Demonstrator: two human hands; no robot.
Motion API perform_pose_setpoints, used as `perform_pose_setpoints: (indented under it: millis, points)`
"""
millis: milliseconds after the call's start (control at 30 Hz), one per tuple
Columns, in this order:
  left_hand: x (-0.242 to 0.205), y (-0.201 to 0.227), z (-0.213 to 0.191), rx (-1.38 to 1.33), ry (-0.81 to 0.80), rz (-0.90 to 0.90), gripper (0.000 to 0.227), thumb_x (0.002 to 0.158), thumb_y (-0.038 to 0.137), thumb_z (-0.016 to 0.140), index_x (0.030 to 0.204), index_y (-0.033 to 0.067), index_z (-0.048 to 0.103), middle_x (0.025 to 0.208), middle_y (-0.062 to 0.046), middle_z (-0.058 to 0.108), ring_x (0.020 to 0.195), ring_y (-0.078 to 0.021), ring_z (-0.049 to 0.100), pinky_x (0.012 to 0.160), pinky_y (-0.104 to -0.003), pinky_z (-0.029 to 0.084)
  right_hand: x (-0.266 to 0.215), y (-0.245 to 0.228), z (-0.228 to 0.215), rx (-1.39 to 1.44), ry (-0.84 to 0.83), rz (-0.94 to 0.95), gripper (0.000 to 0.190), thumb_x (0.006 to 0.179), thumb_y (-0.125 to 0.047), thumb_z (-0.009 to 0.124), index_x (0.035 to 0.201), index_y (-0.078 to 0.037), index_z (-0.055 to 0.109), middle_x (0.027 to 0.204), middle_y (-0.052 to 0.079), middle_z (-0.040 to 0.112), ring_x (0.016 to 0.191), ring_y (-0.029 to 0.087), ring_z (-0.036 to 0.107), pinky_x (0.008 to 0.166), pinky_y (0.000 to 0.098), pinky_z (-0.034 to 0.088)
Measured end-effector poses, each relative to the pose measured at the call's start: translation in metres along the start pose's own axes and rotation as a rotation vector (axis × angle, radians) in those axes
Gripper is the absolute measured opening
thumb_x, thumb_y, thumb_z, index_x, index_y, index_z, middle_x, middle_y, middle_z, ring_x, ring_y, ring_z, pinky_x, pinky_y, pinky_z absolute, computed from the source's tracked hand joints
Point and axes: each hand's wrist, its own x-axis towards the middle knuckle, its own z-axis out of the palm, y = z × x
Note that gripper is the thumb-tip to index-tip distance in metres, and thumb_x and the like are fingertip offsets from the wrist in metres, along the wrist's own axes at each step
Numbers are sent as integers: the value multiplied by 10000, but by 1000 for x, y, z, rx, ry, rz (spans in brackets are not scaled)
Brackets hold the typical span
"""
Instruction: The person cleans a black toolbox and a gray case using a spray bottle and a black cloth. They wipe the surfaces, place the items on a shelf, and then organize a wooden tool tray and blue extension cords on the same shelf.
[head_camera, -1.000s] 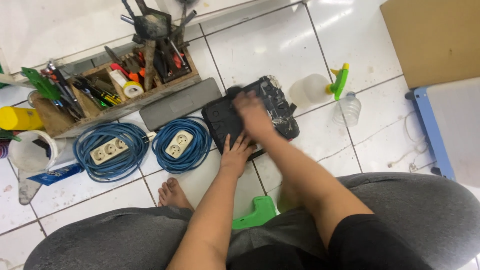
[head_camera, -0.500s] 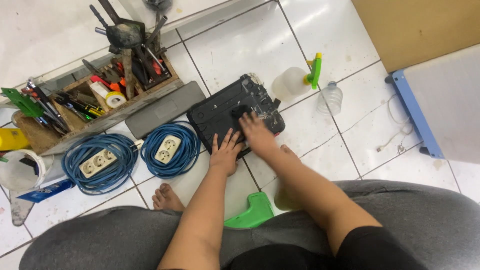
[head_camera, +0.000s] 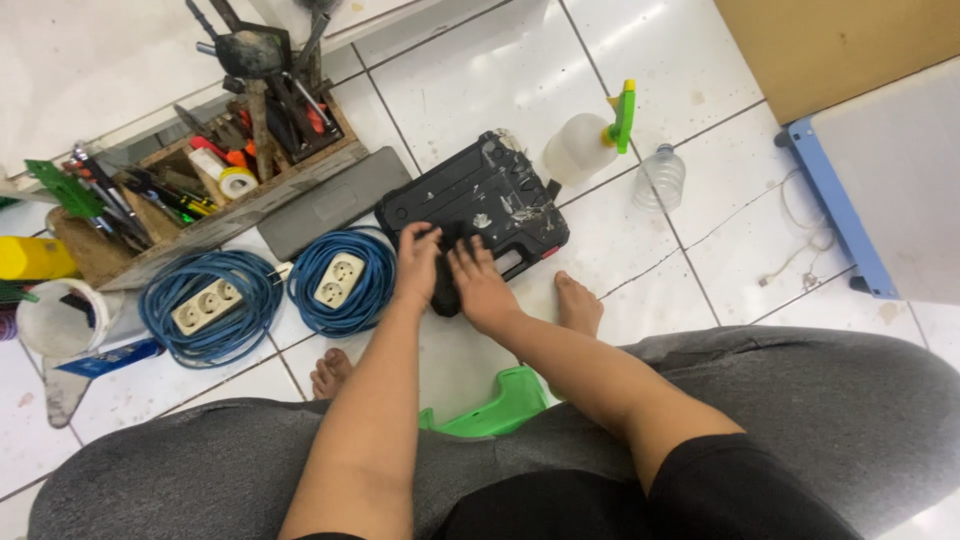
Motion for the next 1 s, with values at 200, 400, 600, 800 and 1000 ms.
perform_pose_setpoints:
  millis: [200, 400, 600, 800, 1000]
  points:
    - [-4, 24, -18, 502, -148, 65, 479, 1042, 246, 479, 1516, 173, 456, 1625, -75, 343, 1505, -251, 289, 1242, -429, 259, 4, 34, 38, -271, 81, -341, 569, 977, -155, 521, 1532, -146, 394, 1608, 63, 366, 1542, 341, 183, 1263, 441, 220]
    - [-14, 23, -8, 764, -282, 123, 554, 1045, 130, 402, 1588, 72, 308, 1692, -124, 131, 1562, -263, 101, 1270, -442, 108, -11, 129, 11, -347, 293, -110, 573, 922, -44, 544, 1488, -89, 464, 1567, 137, 440, 1430, 377, 413, 1163, 482, 354]
    - [-9, 11, -2, 814, -274, 117, 567, 1045, 151, 413, 1596, 104, 288, 1700, -115, 92, 1566, -253, 67, 1281, -431, 66, -7, 194, 28, -59, 63, 433, 870, 786, -26, 714, 1566, -30, 329, 1586, 183, 377, 1475, 409, 314, 1222, 395, 303]
    - [-14, 23, 3, 854, -265, 122, 627, 1020, 161, 459, 1611, 114, 254, 1704, -109, 66, 1568, -257, 47, 1281, -436, 59, -47, 111, -23, -240, 160, 44, 545, 933, -52, 584, 1471, -55, 499, 1504, 157, 511, 1480, 398, 330, 1193, 453, 335]
    - [-6, 14, 3, 872, -285, 109, 631, 1015, 143, 459, 1611, 135, 254, 1705, -99, 62, 1568, -243, 50, 1284, -429, 77, -42, 135, -13, -241, 205, 145, 551, 951, -12, 562, 1493, -71, 483, 1521, 156, 497, 1459, 370, 376, 1180, 465, 351]
